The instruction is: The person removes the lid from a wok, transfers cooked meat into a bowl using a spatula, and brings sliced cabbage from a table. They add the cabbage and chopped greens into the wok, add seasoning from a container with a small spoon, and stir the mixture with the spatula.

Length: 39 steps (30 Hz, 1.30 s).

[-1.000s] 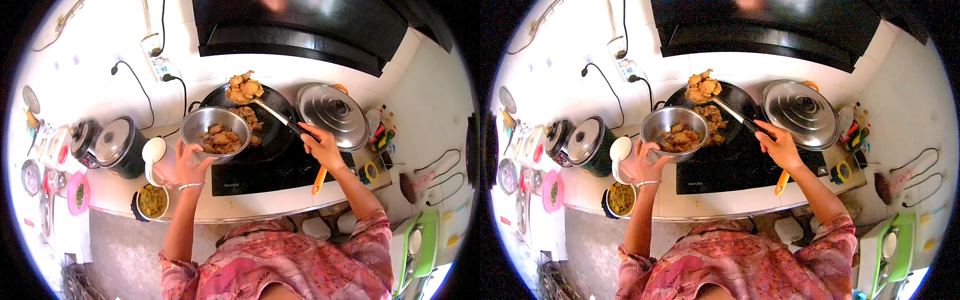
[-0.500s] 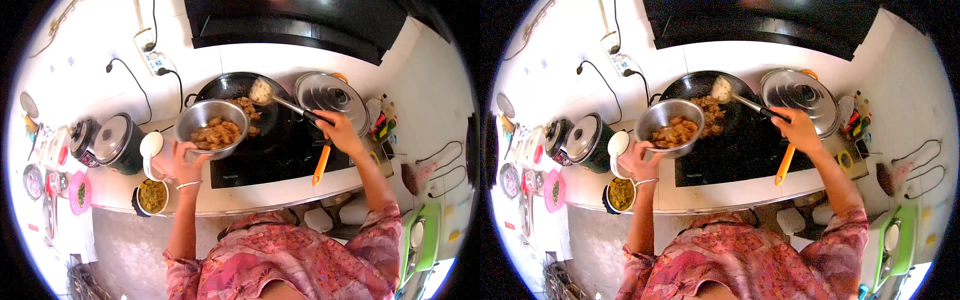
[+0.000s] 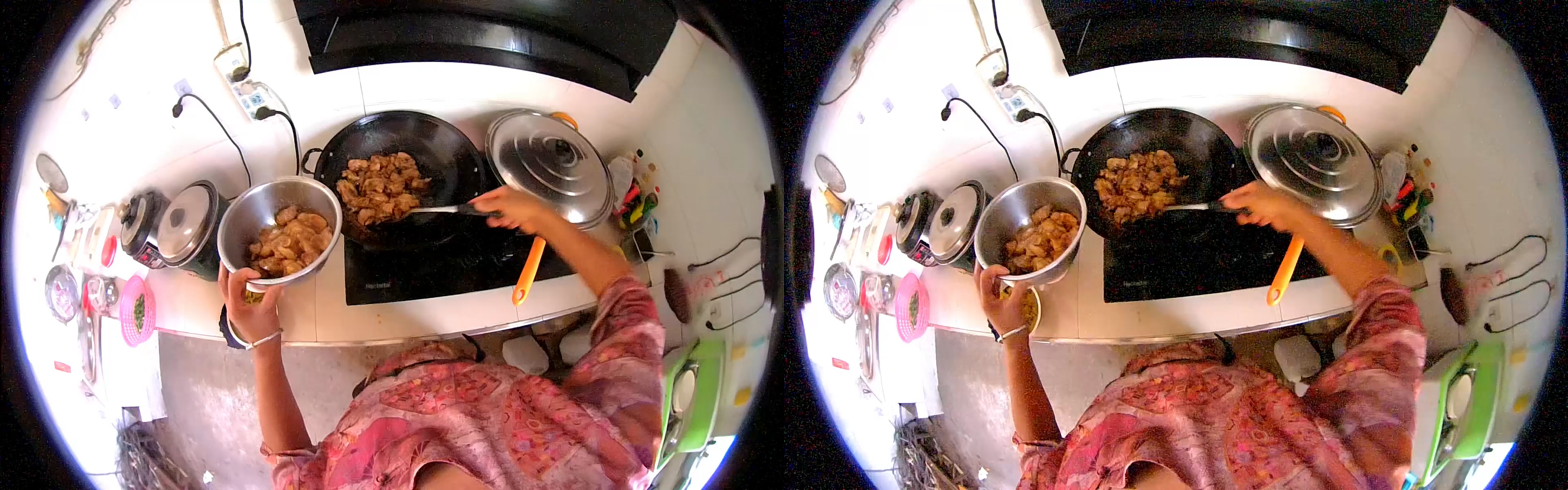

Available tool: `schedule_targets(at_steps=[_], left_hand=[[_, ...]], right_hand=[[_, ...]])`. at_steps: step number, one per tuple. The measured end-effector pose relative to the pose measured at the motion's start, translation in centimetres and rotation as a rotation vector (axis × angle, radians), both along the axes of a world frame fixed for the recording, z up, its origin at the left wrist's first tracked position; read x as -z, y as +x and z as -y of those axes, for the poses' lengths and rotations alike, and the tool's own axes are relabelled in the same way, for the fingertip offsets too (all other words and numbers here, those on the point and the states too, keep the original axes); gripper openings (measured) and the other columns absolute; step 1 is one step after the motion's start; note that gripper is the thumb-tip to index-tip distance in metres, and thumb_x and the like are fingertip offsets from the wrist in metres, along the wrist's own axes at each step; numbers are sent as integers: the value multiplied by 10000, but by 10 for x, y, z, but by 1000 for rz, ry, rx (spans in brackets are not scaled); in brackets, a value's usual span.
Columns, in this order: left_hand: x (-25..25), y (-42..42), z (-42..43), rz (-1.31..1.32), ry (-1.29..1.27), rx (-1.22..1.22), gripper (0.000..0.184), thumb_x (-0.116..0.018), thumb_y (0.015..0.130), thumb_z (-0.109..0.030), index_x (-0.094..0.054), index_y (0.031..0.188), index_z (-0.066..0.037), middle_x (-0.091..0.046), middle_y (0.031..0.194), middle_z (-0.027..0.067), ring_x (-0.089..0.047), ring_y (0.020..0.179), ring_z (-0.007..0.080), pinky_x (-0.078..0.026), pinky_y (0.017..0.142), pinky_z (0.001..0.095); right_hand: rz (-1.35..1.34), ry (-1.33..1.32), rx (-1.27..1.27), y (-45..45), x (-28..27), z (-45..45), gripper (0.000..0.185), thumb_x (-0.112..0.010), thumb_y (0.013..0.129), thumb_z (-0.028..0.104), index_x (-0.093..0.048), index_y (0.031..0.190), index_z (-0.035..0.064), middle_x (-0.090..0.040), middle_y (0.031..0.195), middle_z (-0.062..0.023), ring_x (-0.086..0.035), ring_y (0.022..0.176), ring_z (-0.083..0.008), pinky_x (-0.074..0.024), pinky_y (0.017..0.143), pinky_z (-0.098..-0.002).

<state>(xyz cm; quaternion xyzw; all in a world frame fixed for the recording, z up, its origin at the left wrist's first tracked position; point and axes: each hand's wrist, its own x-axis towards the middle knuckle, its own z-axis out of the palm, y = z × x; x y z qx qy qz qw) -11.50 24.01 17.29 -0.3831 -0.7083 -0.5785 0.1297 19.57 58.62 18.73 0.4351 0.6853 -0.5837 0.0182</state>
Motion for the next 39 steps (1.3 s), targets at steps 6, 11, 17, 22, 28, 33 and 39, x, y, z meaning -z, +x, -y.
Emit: schedule_targets(at_steps=[6,11,17,22,28,33,39], left_hand=[[8,7,-3,152,72,75,358,-716,569,80,-563,874,-31,-415,1347,139,-556,1034,177,-468,866,296],[14,13,-9,210,87,104,359,-736,569,52,-575,876,-46,-415,1352,142,-552,1043,178,-459,867,296],[14,21,-28,96,23,71,358,-760,540,28,-568,831,-57,-453,1329,174,-457,1202,319,-357,999,380],[20,24,-55,99,16,139,380,-806,529,-44,-582,835,-70,-528,1212,174,-443,1224,342,-355,989,402],[11,28,-82,-52,-68,168,391,-819,534,-67,-578,841,-79,-531,1228,195,-444,1228,340,-375,977,396],[24,26,-104,-31,-6,206,399,-820,533,-74,-570,843,-77,-535,1215,191,-432,1233,338,-375,979,410],[44,30,-94,157,83,200,411,-808,526,-36,-560,848,-94,-585,1123,126,-418,1245,347,-355,990,424]], right_hand=[[-294,-86,184,-42,46,39,405,-560,926,247,-520,1276,46,-530,641,-6,-344,447,-20,-217,387,-171],[-350,-65,239,-28,42,53,374,-560,926,241,-547,1259,70,-526,635,10,-433,494,-36,-255,397,-177],[-449,5,292,-14,31,59,425,-554,939,221,-486,1320,47,-501,690,9,-450,564,-44,-259,423,-169],[-519,72,284,7,-4,56,407,-580,925,212,-518,1294,50,-499,708,17,-484,616,-51,-291,455,-172],[-416,341,202,17,-69,84,383,-582,916,191,-544,1274,58,-507,631,26,-456,551,-39,-328,469,-185],[-297,711,-12,18,-67,106,344,-629,871,168,-603,1207,102,-658,751,-72,-506,543,-102,-437,526,-259],[-442,1335,-11,13,-52,105,329,-677,813,147,-642,1138,114,-676,881,-148,-645,664,-271,-505,582,-329]])
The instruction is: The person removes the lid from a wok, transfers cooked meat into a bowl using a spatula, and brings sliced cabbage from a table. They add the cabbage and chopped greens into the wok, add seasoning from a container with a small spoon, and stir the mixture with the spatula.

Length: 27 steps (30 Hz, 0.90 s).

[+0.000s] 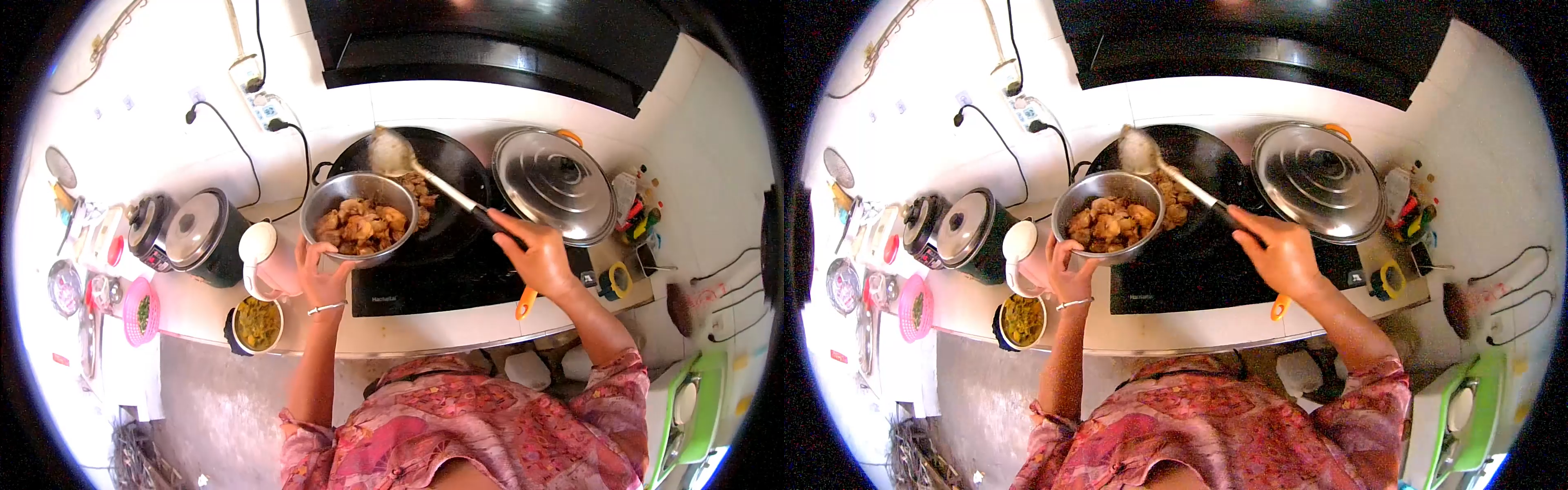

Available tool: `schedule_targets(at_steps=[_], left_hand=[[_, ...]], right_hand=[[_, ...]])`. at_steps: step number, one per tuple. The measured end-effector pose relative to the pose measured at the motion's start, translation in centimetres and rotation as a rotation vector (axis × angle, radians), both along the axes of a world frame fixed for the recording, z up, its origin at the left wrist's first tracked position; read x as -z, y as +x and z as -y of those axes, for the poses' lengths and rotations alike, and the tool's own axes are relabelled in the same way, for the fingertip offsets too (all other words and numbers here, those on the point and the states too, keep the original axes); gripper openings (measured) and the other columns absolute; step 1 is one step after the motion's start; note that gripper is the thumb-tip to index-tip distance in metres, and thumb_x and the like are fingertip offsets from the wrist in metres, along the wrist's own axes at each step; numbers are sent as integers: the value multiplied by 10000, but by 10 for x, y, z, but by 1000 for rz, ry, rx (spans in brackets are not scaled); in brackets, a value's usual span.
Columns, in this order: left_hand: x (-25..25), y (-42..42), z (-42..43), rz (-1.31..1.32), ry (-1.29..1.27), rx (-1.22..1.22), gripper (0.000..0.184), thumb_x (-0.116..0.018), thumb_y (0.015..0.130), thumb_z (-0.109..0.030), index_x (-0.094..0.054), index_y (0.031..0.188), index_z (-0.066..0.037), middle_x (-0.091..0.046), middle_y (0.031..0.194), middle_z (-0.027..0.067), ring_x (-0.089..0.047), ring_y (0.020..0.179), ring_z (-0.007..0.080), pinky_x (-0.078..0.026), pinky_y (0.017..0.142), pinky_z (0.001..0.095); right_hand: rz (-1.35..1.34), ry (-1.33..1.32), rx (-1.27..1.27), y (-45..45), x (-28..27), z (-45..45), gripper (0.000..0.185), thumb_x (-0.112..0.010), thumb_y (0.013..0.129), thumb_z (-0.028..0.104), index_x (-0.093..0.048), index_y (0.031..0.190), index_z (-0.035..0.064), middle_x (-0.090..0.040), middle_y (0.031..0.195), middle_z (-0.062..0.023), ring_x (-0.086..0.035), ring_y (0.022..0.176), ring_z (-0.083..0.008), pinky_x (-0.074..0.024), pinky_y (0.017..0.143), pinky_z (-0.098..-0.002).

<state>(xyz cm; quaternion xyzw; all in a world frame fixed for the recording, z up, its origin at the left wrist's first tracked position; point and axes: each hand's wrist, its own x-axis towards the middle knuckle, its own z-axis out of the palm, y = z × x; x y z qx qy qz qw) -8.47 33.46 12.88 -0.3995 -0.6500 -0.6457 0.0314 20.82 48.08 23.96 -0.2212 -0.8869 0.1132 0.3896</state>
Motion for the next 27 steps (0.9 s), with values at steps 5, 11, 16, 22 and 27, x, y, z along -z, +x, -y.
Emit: schedule_targets(at_steps=[5,11,16,22,27], left_hand=[[7,0,22,70,30,-8,372,-802,558,10,-566,835,-66,-599,1037,69,-461,1210,291,-388,966,383],[2,-2,72,138,55,-80,387,-751,594,72,-561,902,-65,-447,1276,87,-517,1089,192,-409,957,313],[-17,9,126,119,95,-273,341,-703,661,83,-535,914,-73,-508,1116,34,-507,1016,163,-411,923,293],[5,-7,205,190,107,-493,360,-721,676,89,-530,935,-72,-472,1273,92,-482,1157,204,-376,995,327],[30,-35,270,210,158,-644,347,-714,701,91,-529,947,-69,-520,1114,50,-513,1056,174,-401,957,310]], right_hand=[[-140,-865,-18,11,11,-16,318,-585,907,151,-599,1207,46,-510,584,30,-447,527,-32,-355,473,-190],[-112,-1005,149,23,25,-35,330,-596,900,177,-597,1201,42,-530,606,6,-472,525,-54,-376,490,-206],[91,-805,153,38,44,-67,345,-611,881,203,-605,1185,40,-601,666,-48,-524,520,-101,-432,517,-253],[314,-295,242,15,57,-99,353,-601,860,278,-621,1137,60,-658,937,-189,-636,772,-319,-488,734,-402],[501,-89,287,-51,63,-109,391,-604,862,317,-593,1176,84,-645,1030,-186,-617,938,-355,-484,813,-429]])
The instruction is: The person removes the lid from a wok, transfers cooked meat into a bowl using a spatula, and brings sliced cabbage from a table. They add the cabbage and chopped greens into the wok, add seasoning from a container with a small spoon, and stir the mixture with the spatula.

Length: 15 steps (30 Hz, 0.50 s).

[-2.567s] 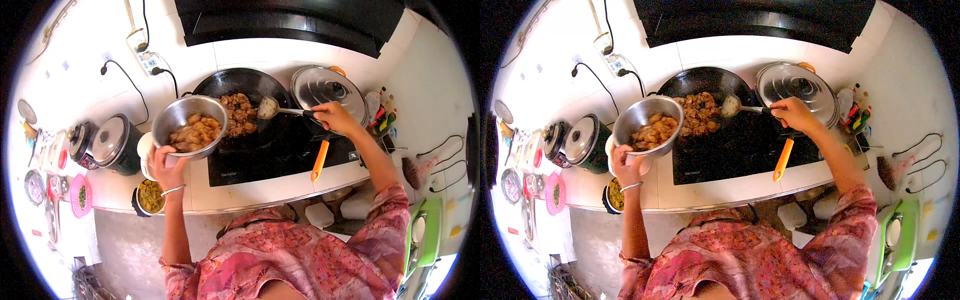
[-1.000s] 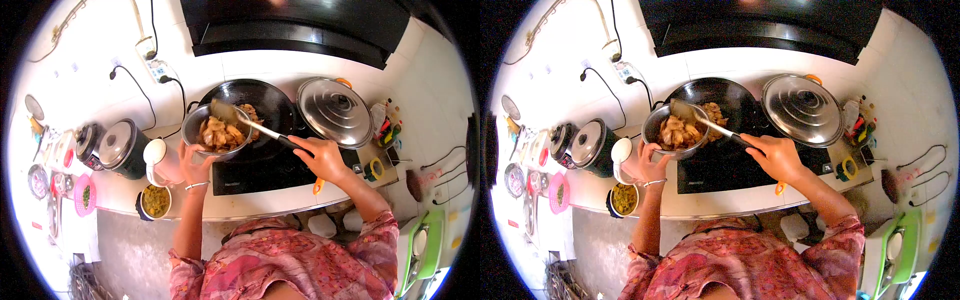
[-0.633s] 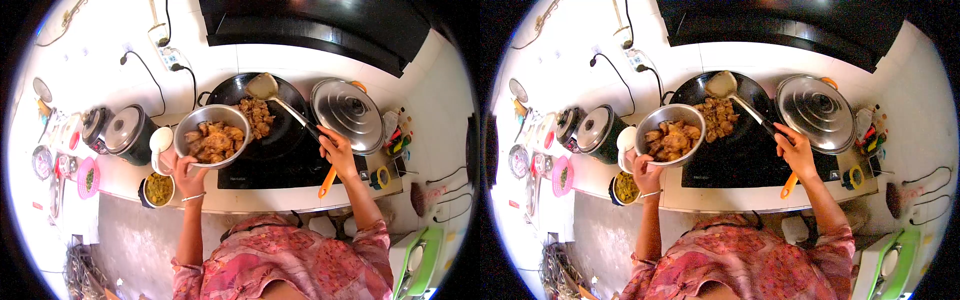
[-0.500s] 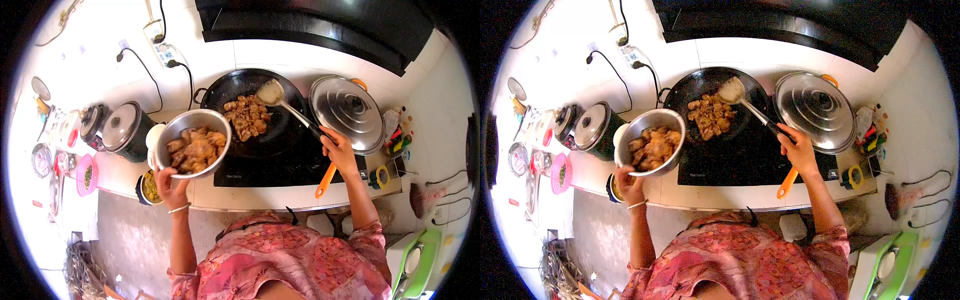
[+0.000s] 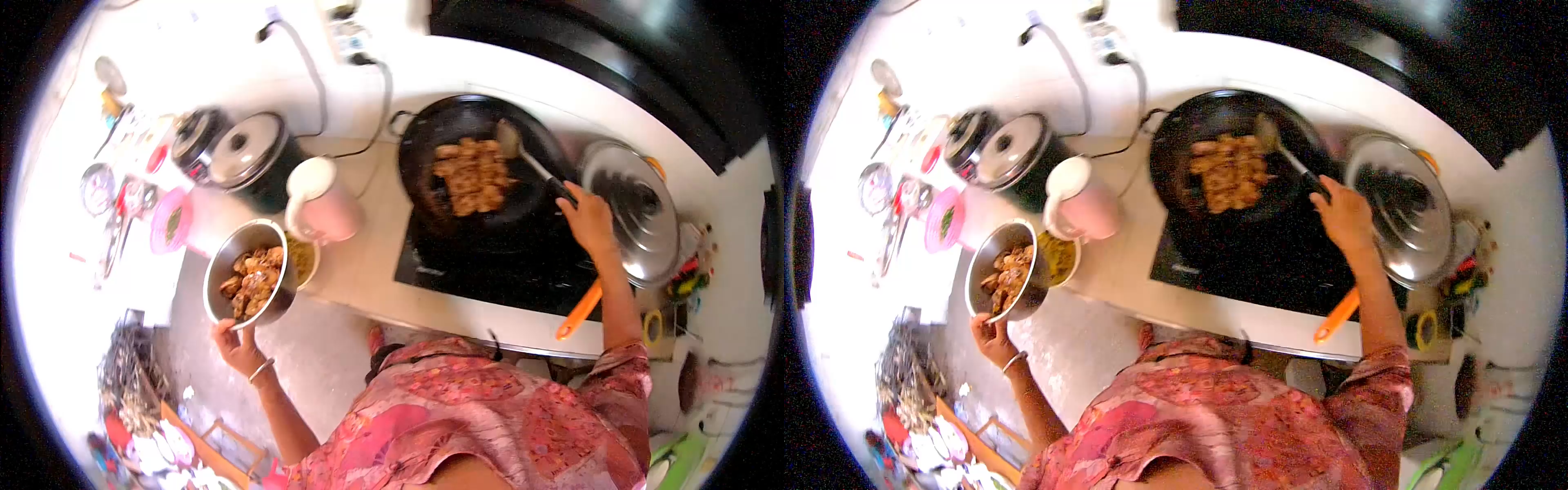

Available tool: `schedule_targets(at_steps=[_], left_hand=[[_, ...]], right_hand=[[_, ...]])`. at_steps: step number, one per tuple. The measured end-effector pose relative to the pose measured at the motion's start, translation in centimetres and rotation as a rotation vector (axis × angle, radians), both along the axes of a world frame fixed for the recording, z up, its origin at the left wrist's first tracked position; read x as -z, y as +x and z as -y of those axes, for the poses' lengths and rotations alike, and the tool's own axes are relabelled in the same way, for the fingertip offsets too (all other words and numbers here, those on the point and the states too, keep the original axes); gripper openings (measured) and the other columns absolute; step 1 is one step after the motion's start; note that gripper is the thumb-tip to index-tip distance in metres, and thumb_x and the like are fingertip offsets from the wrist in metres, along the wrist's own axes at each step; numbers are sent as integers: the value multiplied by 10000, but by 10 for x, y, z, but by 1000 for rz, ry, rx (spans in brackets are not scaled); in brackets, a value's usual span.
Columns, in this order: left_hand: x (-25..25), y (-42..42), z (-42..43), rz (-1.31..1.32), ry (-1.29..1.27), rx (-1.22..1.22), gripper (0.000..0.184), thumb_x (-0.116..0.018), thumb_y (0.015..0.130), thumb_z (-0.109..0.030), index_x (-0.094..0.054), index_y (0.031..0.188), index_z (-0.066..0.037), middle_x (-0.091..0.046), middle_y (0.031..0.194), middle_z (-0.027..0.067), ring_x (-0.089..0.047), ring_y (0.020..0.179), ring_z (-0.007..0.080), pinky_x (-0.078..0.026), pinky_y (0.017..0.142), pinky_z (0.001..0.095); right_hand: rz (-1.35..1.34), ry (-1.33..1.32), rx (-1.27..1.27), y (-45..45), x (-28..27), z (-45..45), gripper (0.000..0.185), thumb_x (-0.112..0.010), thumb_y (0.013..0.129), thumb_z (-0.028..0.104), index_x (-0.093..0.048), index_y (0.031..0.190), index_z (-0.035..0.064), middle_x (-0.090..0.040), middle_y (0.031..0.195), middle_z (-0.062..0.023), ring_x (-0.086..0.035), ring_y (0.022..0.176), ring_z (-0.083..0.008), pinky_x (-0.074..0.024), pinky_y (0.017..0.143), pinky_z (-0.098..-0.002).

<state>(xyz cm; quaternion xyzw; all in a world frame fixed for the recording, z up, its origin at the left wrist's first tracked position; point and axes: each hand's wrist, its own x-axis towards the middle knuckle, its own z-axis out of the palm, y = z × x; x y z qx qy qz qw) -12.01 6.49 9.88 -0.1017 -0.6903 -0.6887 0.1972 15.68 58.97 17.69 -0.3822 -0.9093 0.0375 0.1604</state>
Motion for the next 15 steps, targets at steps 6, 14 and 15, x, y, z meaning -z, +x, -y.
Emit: schedule_targets(at_steps=[6,14,15], left_hand=[[25,-48,70,9,-2,-203,335,-743,688,70,-546,920,-70,-494,978,13,-513,999,148,-407,932,293],[72,-164,140,-83,-426,-409,298,-791,661,-25,-592,874,-85,-532,943,-5,-507,855,123,-407,754,247],[80,-177,142,-98,-429,-402,290,-797,668,-54,-602,879,-91,-532,884,-23,-483,775,107,-378,687,240]], right_hand=[[-57,-381,-47,-69,-18,44,449,-664,800,56,-577,1239,104,-647,1090,-153,-645,890,-266,-489,789,-360],[58,-224,-6,-51,-37,116,447,-631,763,-61,-613,1190,71,-624,1162,-161,-618,1033,-277,-454,878,-328],[65,-213,35,-48,-44,123,447,-631,763,-61,-613,1190,71,-624,1162,-161,-618,1033,-277,-454,878,-328]])
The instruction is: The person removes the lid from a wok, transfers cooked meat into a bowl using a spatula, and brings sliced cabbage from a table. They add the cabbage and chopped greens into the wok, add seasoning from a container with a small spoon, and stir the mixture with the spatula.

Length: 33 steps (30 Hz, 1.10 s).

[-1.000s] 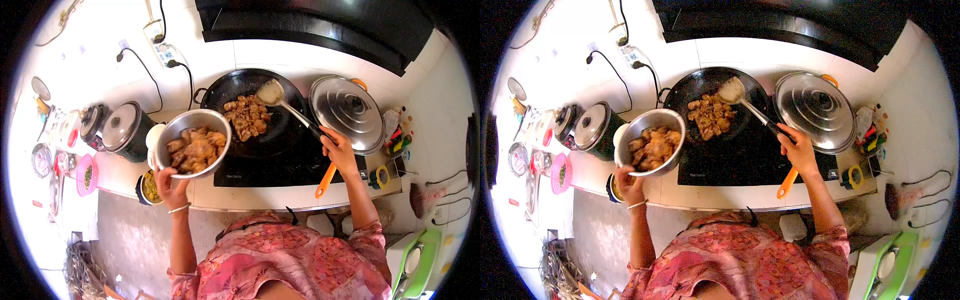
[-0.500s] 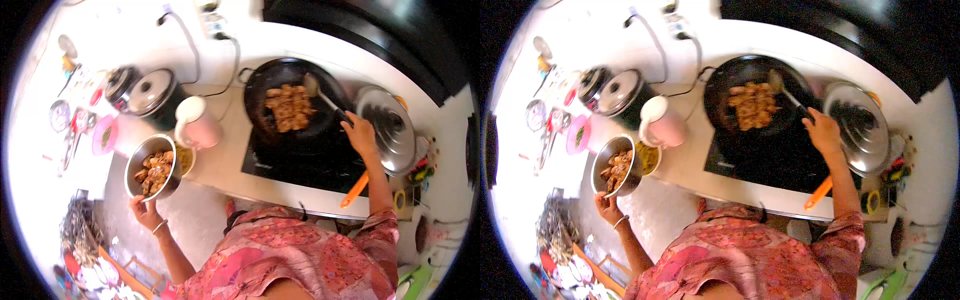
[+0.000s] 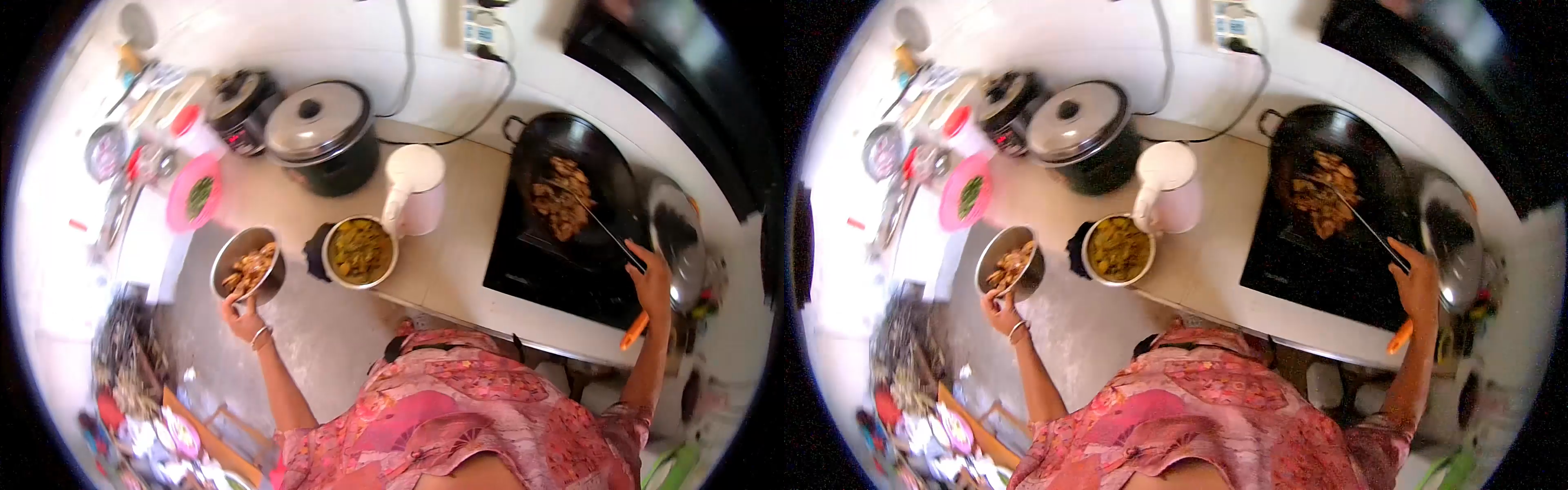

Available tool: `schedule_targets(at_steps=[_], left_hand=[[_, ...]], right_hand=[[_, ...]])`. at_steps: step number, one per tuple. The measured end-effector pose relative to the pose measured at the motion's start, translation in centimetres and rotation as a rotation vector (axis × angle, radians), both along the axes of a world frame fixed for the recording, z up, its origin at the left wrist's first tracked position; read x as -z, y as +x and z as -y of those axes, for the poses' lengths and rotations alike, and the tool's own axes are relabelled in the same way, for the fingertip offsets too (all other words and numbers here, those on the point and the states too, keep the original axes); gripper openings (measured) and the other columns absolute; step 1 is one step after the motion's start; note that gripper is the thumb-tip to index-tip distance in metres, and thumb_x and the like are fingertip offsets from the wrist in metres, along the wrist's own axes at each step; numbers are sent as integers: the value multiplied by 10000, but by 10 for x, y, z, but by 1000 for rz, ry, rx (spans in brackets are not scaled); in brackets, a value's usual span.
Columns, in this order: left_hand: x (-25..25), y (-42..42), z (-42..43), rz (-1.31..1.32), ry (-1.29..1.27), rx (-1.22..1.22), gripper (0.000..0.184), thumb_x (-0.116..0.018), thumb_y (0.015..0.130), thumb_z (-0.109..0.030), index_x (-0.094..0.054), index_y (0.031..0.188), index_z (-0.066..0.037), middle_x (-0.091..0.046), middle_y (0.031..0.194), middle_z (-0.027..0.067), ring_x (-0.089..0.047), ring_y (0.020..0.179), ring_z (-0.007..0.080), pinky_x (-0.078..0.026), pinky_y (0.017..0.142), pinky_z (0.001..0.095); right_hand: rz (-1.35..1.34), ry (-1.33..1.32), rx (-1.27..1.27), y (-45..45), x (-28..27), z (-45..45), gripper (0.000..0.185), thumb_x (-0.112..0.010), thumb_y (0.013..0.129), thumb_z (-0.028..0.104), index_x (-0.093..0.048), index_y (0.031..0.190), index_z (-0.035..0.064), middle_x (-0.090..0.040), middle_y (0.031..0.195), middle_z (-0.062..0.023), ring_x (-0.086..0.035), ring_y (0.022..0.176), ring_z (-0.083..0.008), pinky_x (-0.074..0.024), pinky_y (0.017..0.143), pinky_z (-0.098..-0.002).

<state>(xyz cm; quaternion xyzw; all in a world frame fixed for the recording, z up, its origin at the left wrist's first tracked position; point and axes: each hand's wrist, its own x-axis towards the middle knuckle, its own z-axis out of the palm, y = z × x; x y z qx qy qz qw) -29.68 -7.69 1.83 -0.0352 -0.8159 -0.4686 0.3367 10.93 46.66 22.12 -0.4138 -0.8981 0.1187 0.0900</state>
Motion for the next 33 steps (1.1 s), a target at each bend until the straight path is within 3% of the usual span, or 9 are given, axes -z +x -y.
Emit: schedule_targets(at_steps=[3,9,15,18,21,24,25,27,33], left_hand=[[21,-47,-8,68,12,24,303,-827,648,-153,-603,844,-95,-534,873,-3,-459,784,159,-381,702,287],[50,-117,-50,57,-22,129,285,-825,661,-151,-588,801,-75,-492,800,0,-446,727,160,-407,686,313],[78,-149,-83,121,-2,133,311,-823,657,-137,-576,822,-44,-498,783,14,-468,723,161,-425,697,313],[96,-161,-89,94,-24,143,296,-817,655,-121,-576,807,-42,-505,783,29,-479,732,182,-427,711,323],[109,-165,-89,86,33,136,298,-821,657,-170,-592,806,-51,-517,823,70,-499,784,235,-427,754,364],[124,-167,-77,101,-102,107,351,-824,661,-233,-604,875,-63,-540,940,133,-519,908,306,-417,828,429],[128,-164,-79,94,-91,92,363,-823,662,-235,-602,895,-66,-543,973,148,-514,944,324,-411,848,444],[138,-160,-79,57,-133,66,398,-824,660,-250,-596,928,-63,-548,1033,170,-507,1000,349,-408,879,454],[149,-162,-72,126,-196,121,439,-821,669,-291,-601,957,-43,-574,986,149,-533,967,333,-435,847,435]], right_hand=[[-70,-79,86,7,-38,37,399,-627,781,-8,-629,1168,89,-622,1168,-152,-591,1096,-283,-444,923,-343],[144,-23,190,4,-89,101,397,-684,718,31,-662,1107,104,-659,1032,-151,-641,911,-308,-492,805,-368],[321,230,190,-29,-19,64,405,-664,773,82,-624,1170,147,-648,902,-132,-630,828,-316,-493,731,-430],[315,207,325,-34,2,35,386,-651,804,122,-613,1187,152,-647,964,-154,-621,870,-350,-491,766,-432],[-170,3,442,-4,17,8,409,-655,804,153,-594,1208,135,-625,1090,-192,-592,981,-381,-464,866,-426],[-51,132,476,-32,-6,11,395,-644,813,178,-597,1203,136,-632,1068,-186,-597,981,-365,-469,858,-426],[-50,255,396,-39,3,0,391,-633,822,196,-593,1207,140,-638,1041,-187,-602,968,-362,-477,839,-432],[-1,244,384,-49,31,-27,417,-638,817,172,-572,1229,153,-644,1043,-171,-617,946,-341,-493,817,-434],[205,222,95,-47,46,17,419,-571,812,90,-579,1221,178,-605,885,-141,-615,836,-314,-509,725,-427]])
